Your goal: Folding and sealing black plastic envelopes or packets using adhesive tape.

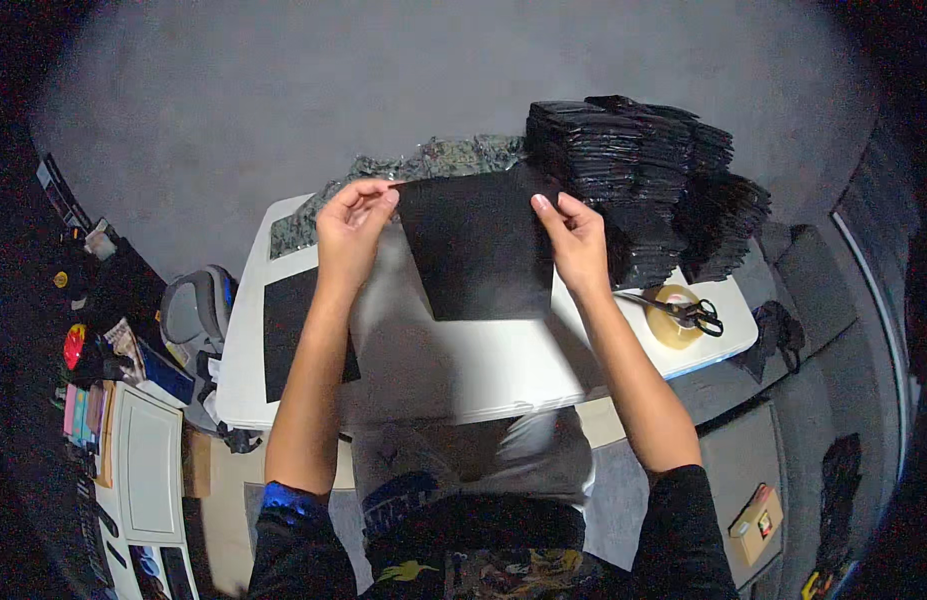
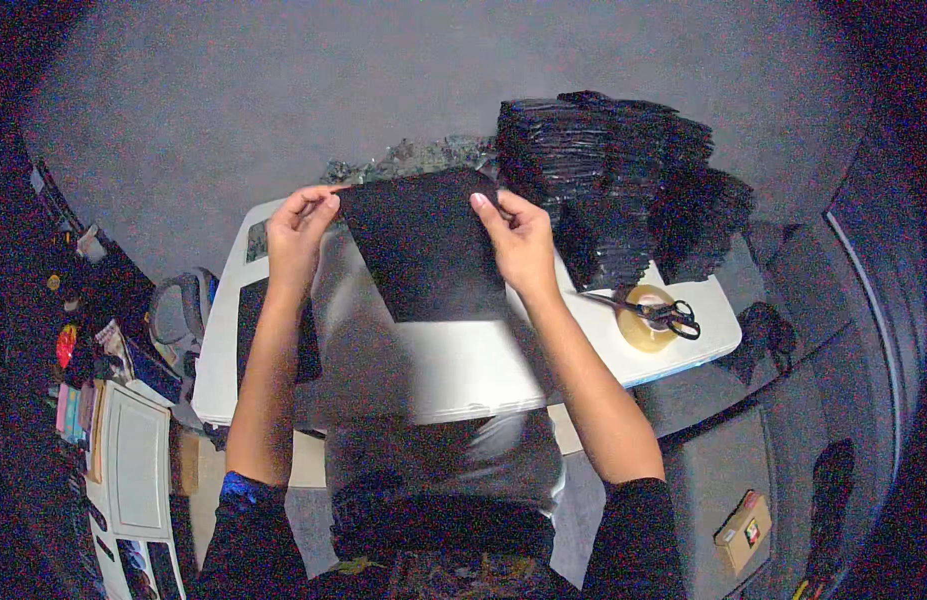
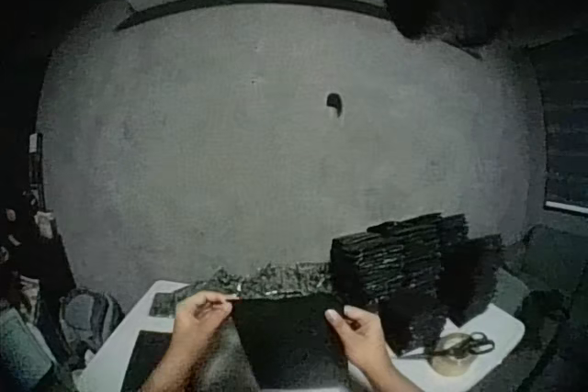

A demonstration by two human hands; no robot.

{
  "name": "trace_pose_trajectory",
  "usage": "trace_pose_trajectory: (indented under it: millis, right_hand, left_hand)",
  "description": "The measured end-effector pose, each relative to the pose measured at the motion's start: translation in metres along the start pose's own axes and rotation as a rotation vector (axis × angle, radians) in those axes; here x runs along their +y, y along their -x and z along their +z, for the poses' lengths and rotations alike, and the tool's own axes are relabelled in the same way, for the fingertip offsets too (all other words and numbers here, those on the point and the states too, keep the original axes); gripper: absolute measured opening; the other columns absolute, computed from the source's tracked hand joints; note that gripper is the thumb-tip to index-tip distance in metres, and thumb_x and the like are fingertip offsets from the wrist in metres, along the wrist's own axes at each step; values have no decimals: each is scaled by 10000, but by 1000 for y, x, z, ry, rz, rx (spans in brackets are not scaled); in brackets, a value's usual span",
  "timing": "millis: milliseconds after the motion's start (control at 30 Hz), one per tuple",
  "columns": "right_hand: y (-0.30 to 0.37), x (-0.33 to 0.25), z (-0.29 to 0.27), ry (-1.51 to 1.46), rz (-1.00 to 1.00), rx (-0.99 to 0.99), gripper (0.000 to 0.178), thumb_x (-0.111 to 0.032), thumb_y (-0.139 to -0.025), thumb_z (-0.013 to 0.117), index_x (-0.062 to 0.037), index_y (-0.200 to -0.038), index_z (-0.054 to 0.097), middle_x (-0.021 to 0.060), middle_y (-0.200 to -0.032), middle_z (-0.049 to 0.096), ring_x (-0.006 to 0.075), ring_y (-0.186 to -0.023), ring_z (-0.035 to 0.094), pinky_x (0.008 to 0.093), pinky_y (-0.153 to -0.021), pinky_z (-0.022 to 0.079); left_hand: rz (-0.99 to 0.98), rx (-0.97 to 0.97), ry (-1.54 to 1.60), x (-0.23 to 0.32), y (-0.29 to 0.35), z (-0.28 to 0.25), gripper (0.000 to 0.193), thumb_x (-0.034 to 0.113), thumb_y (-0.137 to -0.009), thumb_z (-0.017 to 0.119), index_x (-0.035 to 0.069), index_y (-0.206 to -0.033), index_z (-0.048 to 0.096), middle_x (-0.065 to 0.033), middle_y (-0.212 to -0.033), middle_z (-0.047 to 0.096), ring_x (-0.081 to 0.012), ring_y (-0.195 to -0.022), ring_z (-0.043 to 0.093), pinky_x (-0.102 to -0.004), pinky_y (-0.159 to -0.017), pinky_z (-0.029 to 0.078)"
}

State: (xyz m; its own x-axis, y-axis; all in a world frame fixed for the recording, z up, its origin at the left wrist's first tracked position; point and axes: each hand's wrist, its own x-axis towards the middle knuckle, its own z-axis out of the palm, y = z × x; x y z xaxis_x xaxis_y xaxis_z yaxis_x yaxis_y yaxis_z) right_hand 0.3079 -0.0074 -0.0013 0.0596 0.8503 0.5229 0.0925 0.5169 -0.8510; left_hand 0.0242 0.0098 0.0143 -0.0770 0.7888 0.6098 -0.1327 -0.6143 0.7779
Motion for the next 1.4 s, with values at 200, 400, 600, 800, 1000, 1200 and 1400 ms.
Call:
trace_pose_trajectory:
  millis: [200,400,600,800,1000,1200,1400]
  right_hand:
    - [-7,-17,17,-26,51,-113,215,-186,-968,764,28,-950,759,14,-849,718,90,-821,630,271,-752,499]
    - [8,-4,-9,207,-83,-426,422,-212,-850,867,6,-1174,707,99,-1072,707,184,-1022,649,337,-954,494]
    - [35,98,-44,268,267,-429,135,-117,-929,802,-19,-984,728,-46,-879,696,50,-768,588,246,-713,483]
    - [37,82,-35,-34,316,-122,52,-95,-958,769,-50,-955,742,-112,-744,602,-15,-633,428,202,-597,337]
    - [34,77,-30,-34,236,-25,173,-147,-964,777,-60,-849,680,-130,-688,459,-3,-634,350,211,-569,266]
    - [41,88,-31,-39,303,-63,227,-132,-993,738,-90,-794,636,-111,-738,540,0,-679,405,207,-631,341]
    - [41,88,-29,-147,227,-44,263,-150,-998,736,-85,-777,610,-109,-699,499,10,-664,419,197,-635,380]
  left_hand:
    - [403,-411,-734,34,-7,46,372,277,-821,868,54,-1086,733,-102,-1036,757,-359,-889,700,-442,-877,539]
    - [178,-510,-689,31,-31,40,341,303,-838,857,-3,-857,708,-189,-773,651,-337,-714,629,-422,-706,512]
    - [-64,-538,-496,32,-33,18,213,172,-907,828,-4,-891,708,-49,-748,670,-124,-699,574,-326,-655,491]
    - [36,-329,-535,-4,-16,-19,164,71,-896,815,-2,-1029,753,-53,-950,769,-102,-870,673,-289,-840,539]
    - [-119,-286,-582,-13,-2,-35,149,-3,-918,764,1,-1066,762,-29,-1015,769,-110,-911,684,-299,-859,546]
    - [-241,-236,-299,-3,-1,-41,147,23,-920,779,-16,-1060,758,-15,-956,763,-93,-846,669,-291,-794,550]
    - [-160,-264,-440,5,9,-36,134,36,-921,786,-14,-1043,762,0,-937,759,-72,-828,652,-277,-781,548]
